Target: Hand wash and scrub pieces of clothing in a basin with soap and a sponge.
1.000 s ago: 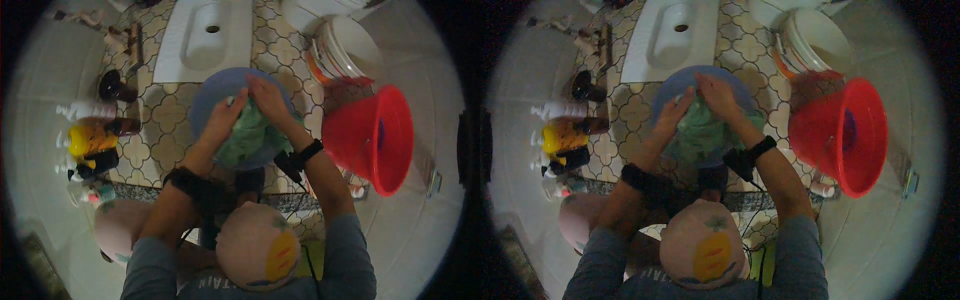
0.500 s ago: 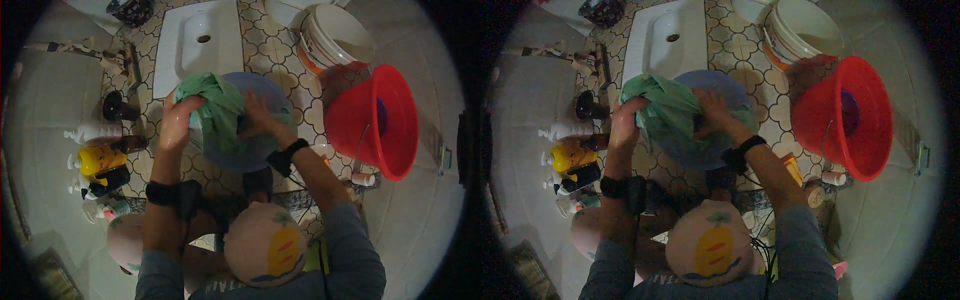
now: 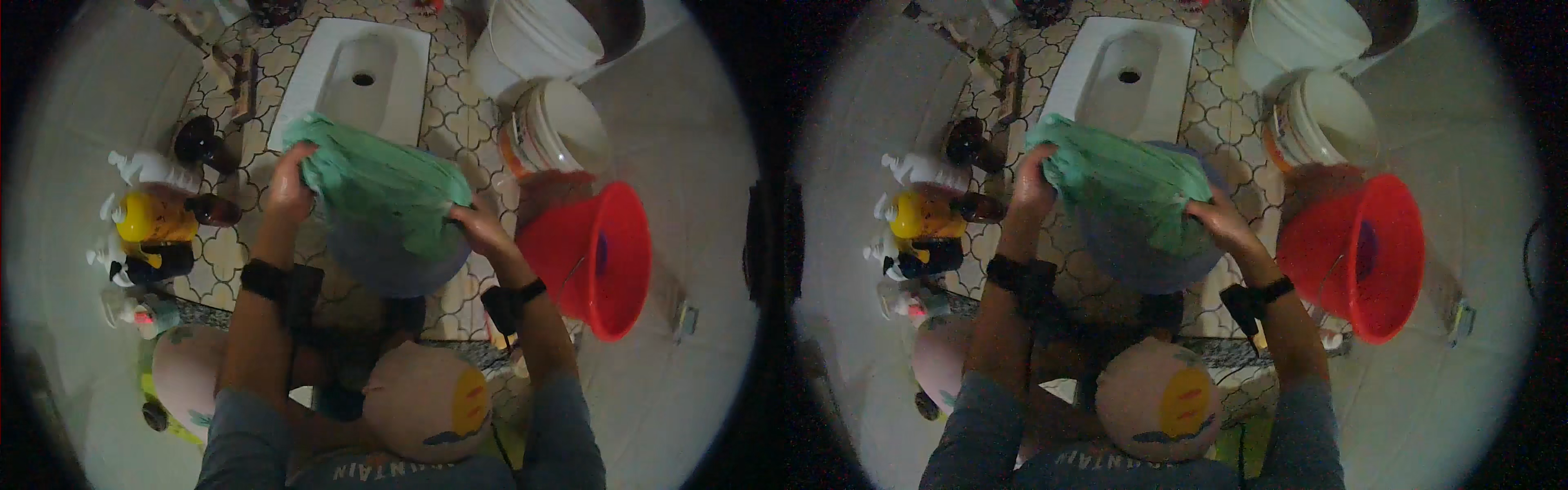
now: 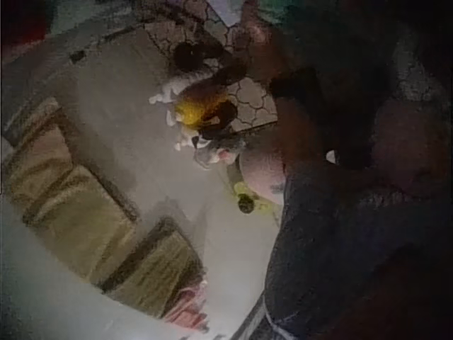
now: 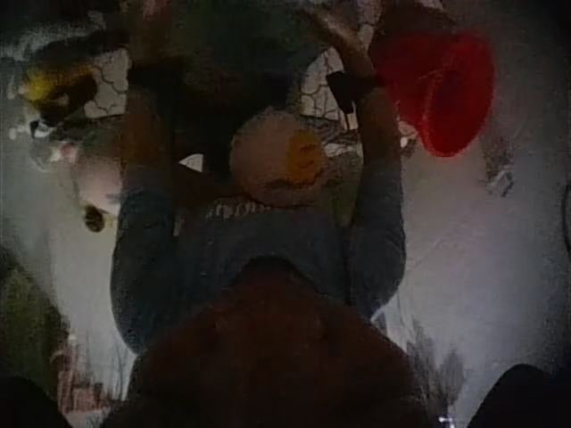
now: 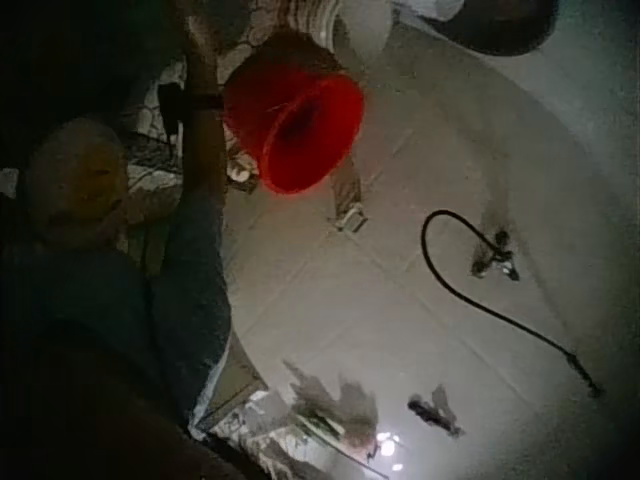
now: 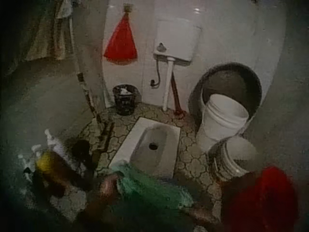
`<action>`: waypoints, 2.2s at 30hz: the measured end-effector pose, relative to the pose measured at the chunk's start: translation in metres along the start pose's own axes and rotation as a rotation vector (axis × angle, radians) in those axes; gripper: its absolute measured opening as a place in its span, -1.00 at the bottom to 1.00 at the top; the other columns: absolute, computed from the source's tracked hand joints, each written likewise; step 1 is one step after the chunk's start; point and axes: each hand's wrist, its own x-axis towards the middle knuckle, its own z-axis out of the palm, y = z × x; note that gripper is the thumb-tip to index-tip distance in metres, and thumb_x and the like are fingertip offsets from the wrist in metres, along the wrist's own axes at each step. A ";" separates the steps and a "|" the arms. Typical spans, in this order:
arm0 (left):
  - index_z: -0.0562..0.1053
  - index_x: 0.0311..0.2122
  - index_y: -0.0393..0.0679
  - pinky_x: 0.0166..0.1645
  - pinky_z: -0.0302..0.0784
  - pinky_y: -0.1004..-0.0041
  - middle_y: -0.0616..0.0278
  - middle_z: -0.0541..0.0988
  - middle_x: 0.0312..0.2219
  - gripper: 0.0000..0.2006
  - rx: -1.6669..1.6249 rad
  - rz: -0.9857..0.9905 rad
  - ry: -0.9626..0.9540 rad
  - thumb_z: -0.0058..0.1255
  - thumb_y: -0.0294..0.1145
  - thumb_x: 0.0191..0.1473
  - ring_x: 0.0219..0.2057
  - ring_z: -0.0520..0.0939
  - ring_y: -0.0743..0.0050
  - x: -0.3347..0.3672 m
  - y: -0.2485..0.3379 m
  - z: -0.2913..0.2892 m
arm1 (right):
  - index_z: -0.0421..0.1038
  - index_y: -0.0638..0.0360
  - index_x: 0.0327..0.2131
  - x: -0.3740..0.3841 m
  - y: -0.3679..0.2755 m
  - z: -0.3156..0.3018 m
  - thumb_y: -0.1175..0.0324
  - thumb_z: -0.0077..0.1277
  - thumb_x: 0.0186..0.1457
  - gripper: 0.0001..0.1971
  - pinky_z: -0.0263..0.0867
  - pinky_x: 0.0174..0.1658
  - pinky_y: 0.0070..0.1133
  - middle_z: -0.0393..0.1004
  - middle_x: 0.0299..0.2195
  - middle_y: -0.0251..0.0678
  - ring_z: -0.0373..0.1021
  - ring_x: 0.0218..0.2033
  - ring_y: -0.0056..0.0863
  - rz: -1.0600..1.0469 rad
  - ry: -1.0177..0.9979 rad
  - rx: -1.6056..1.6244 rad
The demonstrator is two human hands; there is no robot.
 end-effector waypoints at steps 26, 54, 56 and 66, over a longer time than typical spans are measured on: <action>0.02 0.16 -0.02 0.08 0.19 0.09 0.12 0.14 0.10 -0.13 -0.588 -0.401 -0.460 -0.51 0.46 -0.14 0.07 0.24 0.13 -0.012 -0.076 0.054 | 0.31 0.17 -0.21 0.007 -0.120 0.034 0.51 -0.04 -0.12 -0.70 0.25 -0.18 -0.57 0.37 -0.26 -0.39 0.31 -0.21 -0.49 -0.302 0.224 -0.010; 0.25 -0.04 -0.18 -0.06 0.37 0.36 0.22 0.40 -0.15 -0.51 -0.043 -0.210 -0.294 0.10 -0.40 -0.14 -0.14 0.44 0.38 -0.028 -0.078 0.086 | -0.07 0.04 0.13 -0.024 -0.075 0.030 0.26 0.04 -0.01 -0.33 0.17 -0.05 -0.54 0.17 -0.02 -0.20 0.20 -0.06 -0.45 -0.118 0.296 -0.264; 0.22 -0.01 -0.18 -0.04 0.34 0.37 0.24 0.37 -0.11 -0.45 0.027 -0.225 -0.394 0.14 -0.39 -0.16 -0.10 0.40 0.41 -0.022 -0.076 0.080 | -0.02 0.05 0.12 -0.020 -0.082 0.041 0.33 0.03 -0.03 -0.36 0.12 0.00 -0.54 0.16 0.00 -0.17 0.14 0.02 -0.41 -0.084 0.182 -0.210; 0.18 0.04 -0.18 -0.04 0.31 0.43 0.27 0.37 -0.11 -0.35 0.162 -0.119 -0.390 0.19 -0.34 -0.18 -0.08 0.37 0.49 -0.042 -0.047 0.106 | 0.02 0.14 0.07 -0.033 -0.046 0.083 0.52 -0.10 -0.19 -0.37 -0.11 0.15 -0.44 0.14 0.00 -0.17 0.03 0.10 -0.28 -0.707 0.309 -1.025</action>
